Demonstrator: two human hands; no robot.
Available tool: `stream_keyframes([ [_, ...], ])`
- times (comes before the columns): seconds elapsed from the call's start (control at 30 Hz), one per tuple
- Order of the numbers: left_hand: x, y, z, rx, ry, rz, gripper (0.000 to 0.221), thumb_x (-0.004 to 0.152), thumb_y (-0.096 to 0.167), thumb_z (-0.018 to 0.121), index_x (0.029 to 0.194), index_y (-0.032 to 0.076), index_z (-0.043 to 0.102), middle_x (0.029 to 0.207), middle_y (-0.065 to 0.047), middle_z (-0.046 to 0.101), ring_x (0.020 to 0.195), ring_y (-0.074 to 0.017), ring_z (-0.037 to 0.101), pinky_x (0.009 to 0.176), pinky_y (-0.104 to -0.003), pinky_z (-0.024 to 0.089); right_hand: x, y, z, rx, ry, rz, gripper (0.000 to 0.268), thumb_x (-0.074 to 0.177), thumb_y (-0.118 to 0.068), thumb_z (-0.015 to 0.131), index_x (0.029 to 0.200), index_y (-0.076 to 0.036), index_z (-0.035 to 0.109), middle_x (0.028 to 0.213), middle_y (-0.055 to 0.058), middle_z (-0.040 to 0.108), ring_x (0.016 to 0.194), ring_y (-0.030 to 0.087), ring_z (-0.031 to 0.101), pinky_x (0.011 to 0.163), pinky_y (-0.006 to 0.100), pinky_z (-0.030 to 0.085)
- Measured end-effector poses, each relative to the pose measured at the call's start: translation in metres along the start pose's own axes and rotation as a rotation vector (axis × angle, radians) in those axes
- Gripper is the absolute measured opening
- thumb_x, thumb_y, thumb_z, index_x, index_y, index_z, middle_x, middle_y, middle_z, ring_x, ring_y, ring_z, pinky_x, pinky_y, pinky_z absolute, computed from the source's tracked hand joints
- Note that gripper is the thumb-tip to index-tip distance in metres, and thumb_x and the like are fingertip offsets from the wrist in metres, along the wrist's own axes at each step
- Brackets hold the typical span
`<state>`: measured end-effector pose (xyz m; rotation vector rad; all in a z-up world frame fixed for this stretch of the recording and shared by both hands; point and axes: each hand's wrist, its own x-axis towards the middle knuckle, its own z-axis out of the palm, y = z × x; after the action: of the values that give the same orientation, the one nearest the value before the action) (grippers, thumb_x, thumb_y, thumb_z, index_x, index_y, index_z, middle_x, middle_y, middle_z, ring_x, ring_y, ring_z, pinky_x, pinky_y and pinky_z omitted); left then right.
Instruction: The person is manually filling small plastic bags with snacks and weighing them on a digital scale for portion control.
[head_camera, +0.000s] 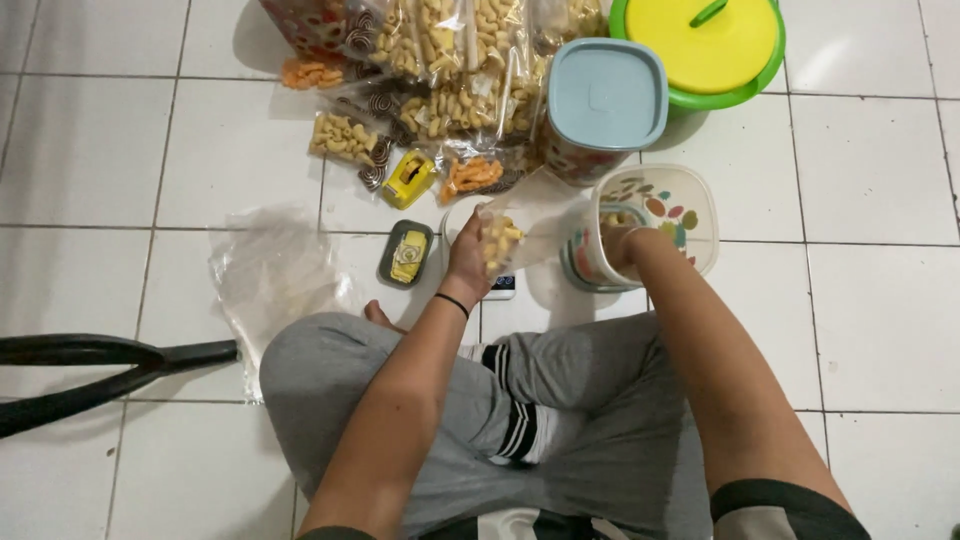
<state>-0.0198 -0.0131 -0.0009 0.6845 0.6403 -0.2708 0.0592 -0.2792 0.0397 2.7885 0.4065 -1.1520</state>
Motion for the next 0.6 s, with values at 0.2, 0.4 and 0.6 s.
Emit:
stream_keyframes([
  [0.2,0.005,-0.004,-0.002,-0.036,0.005,-0.018,0.043,0.094,0.053,0.066,0.101,0.011,0.074,0.095,-0.009,0.076,0.079,-0.0215,0.075,0.076,-0.038,0.064,0.006,-0.008,0.000,0.002,-0.082,0.014,0.066,0.075,-0.032,0.082,0.131,-0.011,0.055,0.110,0.020,0.067,0.095,0.030,0.056,0.085,0.037,0.041],
  [0.4,0.014,-0.009,-0.007,-0.025,0.015,-0.022,0.046,0.093,0.056,0.066,0.102,0.011,0.074,0.095,-0.010,0.076,0.079,-0.0219,0.076,0.074,-0.038,0.065,0.011,-0.007,0.011,0.011,-0.183,0.040,0.041,0.078,-0.020,0.081,0.113,-0.003,0.071,0.090,0.017,0.072,0.069,0.022,0.060,0.065,0.028,0.048],
  [0.6,0.025,-0.014,-0.013,0.044,0.102,-0.051,0.051,0.097,0.058,0.059,0.107,0.010,0.072,0.093,-0.012,0.075,0.075,-0.0226,0.075,0.067,-0.038,0.065,-0.027,-0.016,-0.039,-0.148,-0.169,-0.028,0.044,0.098,-0.042,0.057,0.107,-0.007,0.080,0.098,0.010,0.077,0.077,0.021,0.067,0.080,0.035,0.053],
])
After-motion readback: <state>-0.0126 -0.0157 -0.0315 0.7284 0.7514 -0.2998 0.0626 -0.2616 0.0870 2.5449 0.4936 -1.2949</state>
